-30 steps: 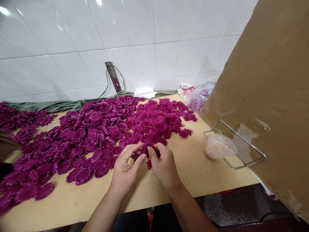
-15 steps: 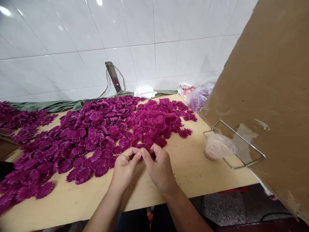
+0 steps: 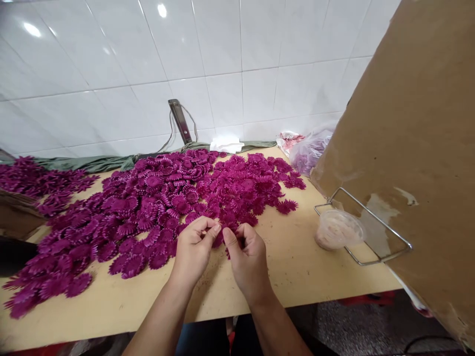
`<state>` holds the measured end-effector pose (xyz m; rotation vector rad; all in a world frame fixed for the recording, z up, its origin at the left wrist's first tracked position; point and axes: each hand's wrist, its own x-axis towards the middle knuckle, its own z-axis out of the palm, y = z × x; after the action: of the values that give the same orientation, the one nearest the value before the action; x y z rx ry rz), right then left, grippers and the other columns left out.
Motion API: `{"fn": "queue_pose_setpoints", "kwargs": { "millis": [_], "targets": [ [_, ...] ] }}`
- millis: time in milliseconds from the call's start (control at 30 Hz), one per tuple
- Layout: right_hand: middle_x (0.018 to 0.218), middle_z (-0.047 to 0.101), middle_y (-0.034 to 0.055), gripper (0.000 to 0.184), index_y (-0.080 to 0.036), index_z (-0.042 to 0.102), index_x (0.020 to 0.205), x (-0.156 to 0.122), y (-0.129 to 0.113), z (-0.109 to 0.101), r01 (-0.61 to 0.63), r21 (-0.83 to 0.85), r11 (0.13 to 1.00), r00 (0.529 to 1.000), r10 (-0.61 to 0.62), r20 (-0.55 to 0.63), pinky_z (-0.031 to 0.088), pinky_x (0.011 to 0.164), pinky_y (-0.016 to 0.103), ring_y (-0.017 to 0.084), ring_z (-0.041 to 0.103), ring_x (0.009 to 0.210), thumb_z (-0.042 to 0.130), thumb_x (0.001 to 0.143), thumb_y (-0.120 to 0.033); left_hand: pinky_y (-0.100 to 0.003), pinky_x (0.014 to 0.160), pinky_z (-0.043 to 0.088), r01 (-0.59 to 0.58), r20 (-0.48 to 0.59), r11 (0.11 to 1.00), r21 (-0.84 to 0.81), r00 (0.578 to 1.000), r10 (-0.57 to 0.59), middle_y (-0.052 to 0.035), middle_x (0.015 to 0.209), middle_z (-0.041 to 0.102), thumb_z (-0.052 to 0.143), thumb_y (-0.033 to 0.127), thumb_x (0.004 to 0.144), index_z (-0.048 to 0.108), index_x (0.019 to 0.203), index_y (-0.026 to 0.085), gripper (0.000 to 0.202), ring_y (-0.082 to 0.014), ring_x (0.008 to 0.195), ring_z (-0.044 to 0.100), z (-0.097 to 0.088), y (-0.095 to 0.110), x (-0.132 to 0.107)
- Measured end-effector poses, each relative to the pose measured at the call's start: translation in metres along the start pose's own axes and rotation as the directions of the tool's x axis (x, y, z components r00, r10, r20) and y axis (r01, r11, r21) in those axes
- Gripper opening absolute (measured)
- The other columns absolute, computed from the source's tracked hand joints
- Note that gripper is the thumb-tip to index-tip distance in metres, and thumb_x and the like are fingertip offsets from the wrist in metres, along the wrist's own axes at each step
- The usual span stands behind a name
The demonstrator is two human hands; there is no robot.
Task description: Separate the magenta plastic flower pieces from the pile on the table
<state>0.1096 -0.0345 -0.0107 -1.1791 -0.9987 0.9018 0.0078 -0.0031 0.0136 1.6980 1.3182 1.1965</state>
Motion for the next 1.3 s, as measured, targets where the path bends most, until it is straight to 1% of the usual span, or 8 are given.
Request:
{"fn": "queue_pose_setpoints", "kwargs": {
  "millis": [300, 433, 633, 800, 933, 1100, 1200, 1300],
  "targets": [
    [0.052, 0.038, -0.0074, 0.03, -0.02, 0.044, 0.06, -0.004, 0.012, 0.01, -0.007, 0.344, 0.939, 0.998, 0.025, -0.049, 0.03, 0.047, 0.021, 0.008, 0.032, 0.049, 0.064, 0.074, -0.036, -0.024, 0.056, 0.033, 0.035, -0.002, 0.999, 0.001, 0.999, -0.035, 0.0031, 0.056, 0.045, 0.05, 0.018, 0.074, 0.053, 0.056, 0.018, 0.018, -0.0125, 0.058, 0.045, -0.003, 0.0, 0.0],
    [0.053, 0.037, -0.0075, 0.028, -0.02, 0.045, 0.06, -0.003, 0.013, 0.012, -0.009, 0.381, 0.924, 0.998, 0.031, -0.049, 0.029, 0.047, 0.02, 0.008, 0.03, 0.05, 0.065, 0.074, -0.035, -0.024, 0.057, 0.032, 0.059, -0.001, 0.998, -0.015, 0.998, -0.059, 0.0028, 0.057, 0.045, 0.05, 0.018, 0.073, 0.052, 0.056, 0.018, 0.018, -0.0128, 0.059, 0.045, -0.003, 0.002, 0.001],
    [0.058, 0.043, -0.0052, 0.026, -0.019, 0.048, 0.062, -0.004, 0.011, 0.011, 0.059, 0.264, 0.963, 0.998, -0.053, -0.027, 0.036, 0.052, 0.02, 0.009, 0.037, 0.054, 0.062, 0.077, -0.034, -0.023, 0.054, 0.033, 0.098, -0.005, 0.99, -0.102, 0.995, -0.099, 0.0029, 0.054, 0.046, 0.052, 0.02, 0.069, 0.052, 0.054, 0.018, 0.016, -0.0124, 0.057, 0.044, -0.004, -0.002, 0.005],
    [0.054, 0.038, -0.0056, 0.032, -0.019, 0.043, 0.058, 0.001, -0.001, -0.005, 0.114, 0.105, 0.988, 0.993, -0.112, -0.024, 0.033, 0.042, 0.019, 0.007, 0.034, 0.048, 0.058, 0.079, -0.038, -0.021, 0.047, 0.031, 0.266, -0.097, 0.901, -0.343, 0.944, -0.316, 0.0054, 0.048, 0.044, 0.058, 0.032, 0.065, 0.047, 0.054, 0.019, 0.02, -0.0094, 0.046, 0.037, -0.027, -0.017, 0.014],
    [0.058, 0.046, -0.0036, 0.024, -0.019, 0.053, 0.072, 0.004, -0.009, -0.011, 0.058, -0.045, 0.997, 0.997, -0.056, 0.052, 0.038, 0.043, 0.019, 0.008, 0.041, 0.049, 0.058, 0.079, -0.041, -0.02, 0.048, 0.03, 0.254, 0.023, 0.876, -0.409, 0.963, -0.269, 0.0064, 0.049, 0.043, 0.062, 0.037, 0.063, 0.049, 0.057, 0.018, 0.024, -0.0075, 0.046, 0.035, -0.036, -0.011, 0.01],
    [0.068, 0.054, 0.0009, 0.02, -0.019, 0.054, 0.08, 0.004, -0.012, 0.002, 0.168, -0.233, 0.958, 0.98, -0.135, 0.148, 0.043, 0.048, 0.022, 0.012, 0.05, 0.057, 0.054, 0.08, -0.039, -0.022, 0.05, 0.031, 0.238, 0.163, 0.903, -0.356, 0.968, -0.191, 0.0046, 0.052, 0.043, 0.055, 0.038, 0.069, 0.047, 0.057, 0.018, 0.025, -0.0094, 0.05, 0.038, -0.023, -0.001, 0.001],
    [0.066, 0.054, 0.0009, 0.016, -0.019, 0.053, 0.076, 0.008, -0.009, 0.008, 0.226, -0.322, 0.92, 0.97, -0.182, 0.161, 0.042, 0.046, 0.022, 0.012, 0.05, 0.056, 0.05, 0.082, -0.034, -0.023, 0.051, 0.031, 0.17, 0.178, 0.954, -0.248, 0.976, -0.128, 0.0042, 0.055, 0.041, 0.049, 0.034, 0.074, 0.044, 0.057, 0.019, 0.023, -0.0108, 0.053, 0.037, -0.013, -0.002, -0.003],
    [0.058, 0.048, -0.0019, 0.017, -0.02, 0.049, 0.068, 0.008, -0.007, 0.01, 0.28, -0.344, 0.896, 0.957, -0.234, 0.169, 0.039, 0.045, 0.022, 0.011, 0.046, 0.05, 0.047, 0.083, -0.028, -0.023, 0.052, 0.03, 0.118, 0.133, 0.981, -0.155, 0.986, -0.098, 0.0039, 0.056, 0.04, 0.046, 0.032, 0.075, 0.042, 0.056, 0.02, 0.023, -0.0117, 0.055, 0.037, -0.009, -0.007, -0.003]
  ]
}}
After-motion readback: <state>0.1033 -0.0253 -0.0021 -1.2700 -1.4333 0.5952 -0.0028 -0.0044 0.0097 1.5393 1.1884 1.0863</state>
